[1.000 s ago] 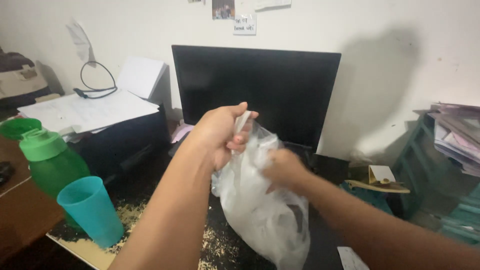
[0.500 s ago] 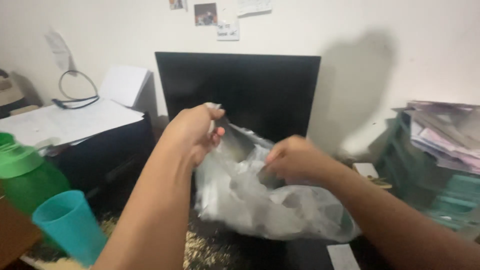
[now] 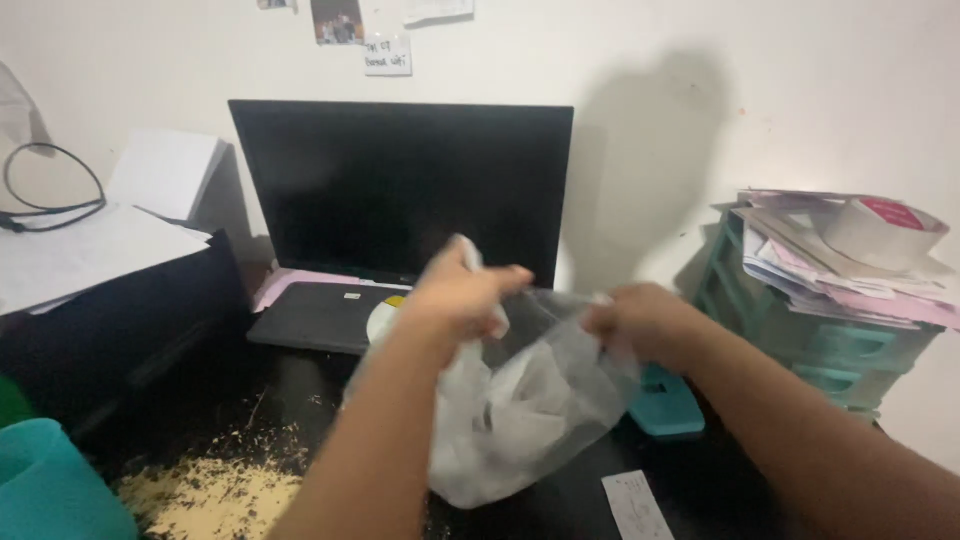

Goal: Cleaning wood shavings and clearing items from a desk in an office setting.

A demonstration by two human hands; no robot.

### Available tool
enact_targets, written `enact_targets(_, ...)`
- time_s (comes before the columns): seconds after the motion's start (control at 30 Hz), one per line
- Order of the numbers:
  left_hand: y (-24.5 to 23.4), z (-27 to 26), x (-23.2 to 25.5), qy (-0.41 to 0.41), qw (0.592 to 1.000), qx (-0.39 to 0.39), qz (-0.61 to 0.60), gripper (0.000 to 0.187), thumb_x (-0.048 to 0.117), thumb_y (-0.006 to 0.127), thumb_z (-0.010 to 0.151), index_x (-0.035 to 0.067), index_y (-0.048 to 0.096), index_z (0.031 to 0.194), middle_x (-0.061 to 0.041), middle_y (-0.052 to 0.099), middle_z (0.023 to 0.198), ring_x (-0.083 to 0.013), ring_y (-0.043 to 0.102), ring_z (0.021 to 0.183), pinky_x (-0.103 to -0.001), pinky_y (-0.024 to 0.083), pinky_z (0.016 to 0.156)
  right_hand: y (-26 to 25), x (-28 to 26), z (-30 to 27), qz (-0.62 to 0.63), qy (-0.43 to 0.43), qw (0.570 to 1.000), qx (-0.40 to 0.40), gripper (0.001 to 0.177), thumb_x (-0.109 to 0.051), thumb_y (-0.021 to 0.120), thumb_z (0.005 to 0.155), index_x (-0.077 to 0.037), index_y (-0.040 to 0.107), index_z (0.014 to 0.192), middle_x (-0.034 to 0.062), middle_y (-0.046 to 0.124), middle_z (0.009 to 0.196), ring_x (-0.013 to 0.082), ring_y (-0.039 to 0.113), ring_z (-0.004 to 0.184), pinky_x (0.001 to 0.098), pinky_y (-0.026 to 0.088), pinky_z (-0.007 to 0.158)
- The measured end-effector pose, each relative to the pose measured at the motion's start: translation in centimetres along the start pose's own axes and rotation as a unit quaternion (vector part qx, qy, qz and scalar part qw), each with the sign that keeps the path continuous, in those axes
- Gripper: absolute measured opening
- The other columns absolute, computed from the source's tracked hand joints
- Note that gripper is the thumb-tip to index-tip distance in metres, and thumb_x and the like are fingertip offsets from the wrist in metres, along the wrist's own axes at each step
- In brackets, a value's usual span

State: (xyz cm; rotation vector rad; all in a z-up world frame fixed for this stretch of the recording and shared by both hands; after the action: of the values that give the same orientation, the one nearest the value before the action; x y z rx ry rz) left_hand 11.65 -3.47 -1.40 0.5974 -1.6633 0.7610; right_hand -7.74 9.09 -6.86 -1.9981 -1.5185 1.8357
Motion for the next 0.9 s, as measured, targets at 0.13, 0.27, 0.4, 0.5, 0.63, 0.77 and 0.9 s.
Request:
enact_targets(0.13, 4.7, 0.5, -3.3, -0.027, 0.991, -0.026, 0.128, 0.105, 0.028, 0.09, 0.075, 0.021, 0.026, 0.159, -0.02, 0.063, 0.121, -0.0272, 0.073, 0.096, -0.039, 0.063, 0.078, -0.3, -3.7, -0.8, -0.398, -0.364, 0.842, -0.009, 0.028, -0.034, 0.062, 0.093, -0.024, 0.071, 0.117, 0.0015, 0.074, 0.098, 0.0142, 0.069, 0.088, 0.0336, 0.055, 0.081)
enact_targets(0.27, 4.8, 5.0, -6.9, 0.159, 0.941, 0.109, 0.278, 0.048, 0.025, 0.081, 0.077, 0.008, 0.069, 0.12, -0.021, 0.071, 0.119, -0.037, 0.067, 0.112, -0.043, 0.054, 0.095, -3.0, 0.2, 8.7, -0.001, -0.14, 0.983, -0.122, 0.037, -0.043, 0.069, 0.093, -0.008, 0.074, 0.103, 0.0101, 0.074, 0.096, 0.0201, 0.071, 0.082, 0.0381, 0.058, 0.081)
enact_targets(0.4, 1.4, 1.8, -5.7, 0.137, 0.955, 0.179, 0.194, 0.024, 0.024, 0.069, 0.085, 0.011, 0.079, 0.103, -0.017, 0.077, 0.102, -0.0358, 0.072, 0.102, -0.044, 0.055, 0.091, -5.6, 8.7, 17.9, -0.235, -0.048, 0.97, 0.051, 0.049, -0.043, 0.077, 0.087, -0.014, 0.073, 0.126, 0.0115, 0.075, 0.117, 0.028, 0.075, 0.094, 0.0454, 0.063, 0.087)
enact_targets(0.5, -0.6, -0.3, -6.7, 0.149, 0.944, 0.222, 0.194, 0.024, 0.026, 0.069, 0.083, 0.011, 0.079, 0.099, -0.015, 0.078, 0.095, -0.0338, 0.075, 0.095, -0.042, 0.057, 0.088, -3.4, 14.4, 25.4, -0.29, -0.088, 0.952, 0.052, 0.065, -0.043, 0.078, 0.087, -0.025, 0.058, 0.147, 0.0091, 0.069, 0.132, 0.0273, 0.07, 0.109, 0.0473, 0.056, 0.093)
enact_targets(0.63, -3.3, -3.2, -6.4, 0.141, 0.916, 0.298, 0.229, 0.023, 0.026, 0.068, 0.086, 0.014, 0.082, 0.101, -0.018, 0.076, 0.102, -0.037, 0.072, 0.101, -0.044, 0.055, 0.09, -2.0, 14.4, 24.5, -0.236, -0.02, 0.965, 0.114, 0.06, -0.035, 0.077, 0.091, -0.019, 0.063, 0.147, 0.0152, 0.073, 0.129, 0.0317, 0.075, 0.106, 0.0508, 0.062, 0.089)
enact_targets(0.77, -5.2, -4.9, -6.9, 0.087, 0.891, 0.42, 0.15, 0.025, 0.021, 0.066, 0.085, 0.012, 0.073, 0.108, -0.017, 0.075, 0.102, -0.0381, 0.072, 0.098, -0.046, 0.055, 0.088, -4.1, 13.1, 22.8, -0.29, -0.009, 0.945, 0.152, 0.05, -0.038, 0.074, 0.096, -0.01, 0.066, 0.138, 0.0156, 0.07, 0.126, 0.0332, 0.073, 0.104, 0.0505, 0.06, 0.085)
enact_targets(0.9, -3.9, -7.1, -5.7, 0.175, 0.861, 0.449, 0.164, 0.057, 0.011, 0.057, 0.089, 0.024, 0.058, 0.145, -0.02, 0.075, 0.099, -0.0413, 0.071, 0.097, -0.049, 0.052, 0.087, -5.9, 12.3, 19.2, -0.208, -0.083, 0.947, 0.228, 0.045, -0.033, 0.075, 0.095, -0.006, 0.072, 0.131, 0.018, 0.075, 0.118, 0.0333, 0.074, 0.097, 0.0495, 0.058, 0.084)
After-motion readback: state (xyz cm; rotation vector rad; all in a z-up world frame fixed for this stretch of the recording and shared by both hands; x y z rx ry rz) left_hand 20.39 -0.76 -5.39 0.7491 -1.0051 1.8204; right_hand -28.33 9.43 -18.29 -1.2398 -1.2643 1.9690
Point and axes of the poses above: each hand's wrist, its own z-axis towards the middle knuckle, its own y-axis out of the palm, x = y × z, the point moved 3 cm from there along z, towards the middle knuckle
